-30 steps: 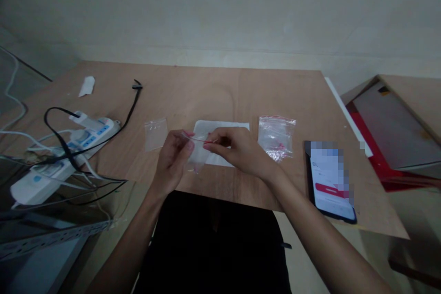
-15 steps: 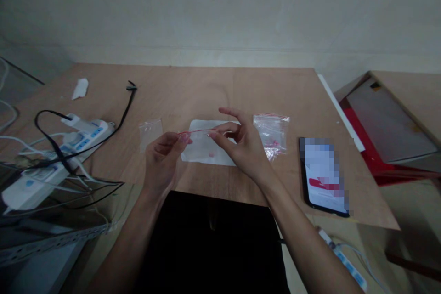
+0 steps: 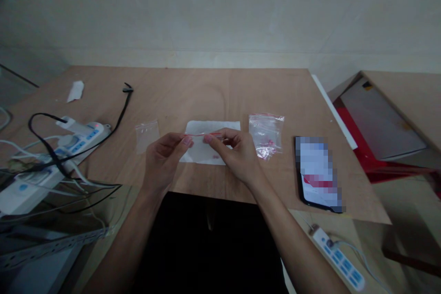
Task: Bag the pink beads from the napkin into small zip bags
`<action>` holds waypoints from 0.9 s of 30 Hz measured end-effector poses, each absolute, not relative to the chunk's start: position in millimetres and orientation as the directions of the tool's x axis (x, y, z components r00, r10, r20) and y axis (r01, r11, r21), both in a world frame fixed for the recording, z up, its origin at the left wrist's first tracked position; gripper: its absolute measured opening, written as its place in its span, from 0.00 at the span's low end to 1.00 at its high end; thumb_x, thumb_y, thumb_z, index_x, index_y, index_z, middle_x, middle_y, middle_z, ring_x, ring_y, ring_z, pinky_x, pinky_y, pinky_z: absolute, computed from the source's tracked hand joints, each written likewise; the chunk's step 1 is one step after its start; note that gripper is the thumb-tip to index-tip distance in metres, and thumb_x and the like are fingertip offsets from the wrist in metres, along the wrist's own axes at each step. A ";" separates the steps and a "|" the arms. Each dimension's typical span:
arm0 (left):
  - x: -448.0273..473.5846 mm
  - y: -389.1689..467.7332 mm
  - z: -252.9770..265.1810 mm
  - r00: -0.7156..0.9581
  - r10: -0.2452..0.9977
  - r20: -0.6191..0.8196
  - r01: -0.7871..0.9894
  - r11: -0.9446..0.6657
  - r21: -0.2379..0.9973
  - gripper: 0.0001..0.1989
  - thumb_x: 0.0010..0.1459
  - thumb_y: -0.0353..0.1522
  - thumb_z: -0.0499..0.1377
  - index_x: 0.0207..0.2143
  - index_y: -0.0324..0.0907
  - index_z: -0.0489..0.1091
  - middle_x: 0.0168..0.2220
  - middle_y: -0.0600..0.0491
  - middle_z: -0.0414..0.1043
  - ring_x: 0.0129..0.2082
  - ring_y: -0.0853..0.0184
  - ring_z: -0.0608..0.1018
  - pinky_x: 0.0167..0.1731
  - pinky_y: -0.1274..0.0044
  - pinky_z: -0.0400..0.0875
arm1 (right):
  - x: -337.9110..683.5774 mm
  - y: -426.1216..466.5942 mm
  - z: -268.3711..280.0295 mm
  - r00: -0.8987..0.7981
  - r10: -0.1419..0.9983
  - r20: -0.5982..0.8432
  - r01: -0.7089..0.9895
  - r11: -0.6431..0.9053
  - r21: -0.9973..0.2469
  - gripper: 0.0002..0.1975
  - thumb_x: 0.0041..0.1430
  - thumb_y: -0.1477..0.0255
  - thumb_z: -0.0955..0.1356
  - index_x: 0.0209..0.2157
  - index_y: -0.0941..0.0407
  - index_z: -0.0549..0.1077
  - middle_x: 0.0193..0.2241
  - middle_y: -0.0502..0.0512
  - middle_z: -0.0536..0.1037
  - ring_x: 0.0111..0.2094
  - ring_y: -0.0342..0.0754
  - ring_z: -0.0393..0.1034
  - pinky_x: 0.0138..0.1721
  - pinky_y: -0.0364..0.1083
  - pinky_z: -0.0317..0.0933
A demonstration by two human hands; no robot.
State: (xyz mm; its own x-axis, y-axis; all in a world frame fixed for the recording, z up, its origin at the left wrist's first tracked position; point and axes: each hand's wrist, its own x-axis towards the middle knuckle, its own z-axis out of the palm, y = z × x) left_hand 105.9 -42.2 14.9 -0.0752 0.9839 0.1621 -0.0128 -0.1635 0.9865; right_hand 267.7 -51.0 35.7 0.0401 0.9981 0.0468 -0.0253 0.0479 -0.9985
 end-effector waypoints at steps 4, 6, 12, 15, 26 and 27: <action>105.2 -43.0 16.8 -0.050 0.982 0.181 -0.015 -0.181 0.983 0.07 0.51 0.36 0.66 0.27 0.42 0.75 0.27 0.54 0.76 0.28 0.71 0.74 0.33 0.77 0.69 | 269.3 -54.6 34.6 0.058 0.998 0.037 -0.064 0.040 -0.997 0.08 0.48 0.65 0.75 0.28 0.54 0.80 0.27 0.51 0.81 0.28 0.43 0.73 0.29 0.43 0.68; 105.0 -43.1 18.5 0.010 0.987 0.159 -0.015 -0.159 0.987 0.07 0.51 0.36 0.65 0.28 0.42 0.76 0.28 0.54 0.77 0.29 0.70 0.75 0.33 0.77 0.69 | 270.1 -56.1 33.3 0.089 0.995 0.045 -0.064 0.051 -0.997 0.07 0.47 0.65 0.76 0.26 0.54 0.80 0.25 0.51 0.80 0.27 0.43 0.72 0.28 0.43 0.67; 107.5 -42.8 18.6 0.093 0.981 0.171 0.061 -0.177 0.982 0.07 0.52 0.37 0.64 0.27 0.43 0.77 0.28 0.53 0.79 0.30 0.68 0.76 0.34 0.75 0.70 | 270.1 -55.4 31.0 0.037 0.998 0.052 -0.100 0.056 -0.993 0.07 0.45 0.66 0.77 0.25 0.54 0.80 0.23 0.50 0.79 0.25 0.42 0.70 0.27 0.42 0.66; 108.9 -43.3 17.2 0.044 0.980 0.196 0.065 -0.198 0.978 0.06 0.51 0.36 0.65 0.26 0.43 0.76 0.28 0.53 0.79 0.29 0.68 0.76 0.33 0.75 0.69 | 268.7 -55.1 31.5 0.007 0.999 0.049 -0.092 0.049 -0.994 0.06 0.47 0.67 0.75 0.27 0.54 0.80 0.25 0.50 0.80 0.26 0.41 0.70 0.29 0.42 0.65; 114.0 -45.4 19.1 0.161 0.966 0.201 0.064 -0.213 0.975 0.07 0.54 0.37 0.64 0.29 0.45 0.79 0.29 0.54 0.81 0.30 0.67 0.80 0.34 0.76 0.73 | 269.6 -60.2 30.1 0.007 0.992 0.125 0.035 0.125 -0.992 0.10 0.50 0.62 0.74 0.25 0.54 0.81 0.21 0.50 0.77 0.23 0.42 0.68 0.25 0.42 0.63; 115.1 -47.0 19.4 0.143 0.967 0.210 0.086 -0.223 0.971 0.06 0.54 0.37 0.64 0.29 0.45 0.79 0.29 0.54 0.81 0.30 0.67 0.80 0.34 0.76 0.73 | 270.1 -61.4 28.9 0.008 0.991 0.133 0.057 0.133 -0.990 0.11 0.53 0.62 0.73 0.26 0.54 0.81 0.21 0.51 0.78 0.23 0.43 0.69 0.25 0.43 0.63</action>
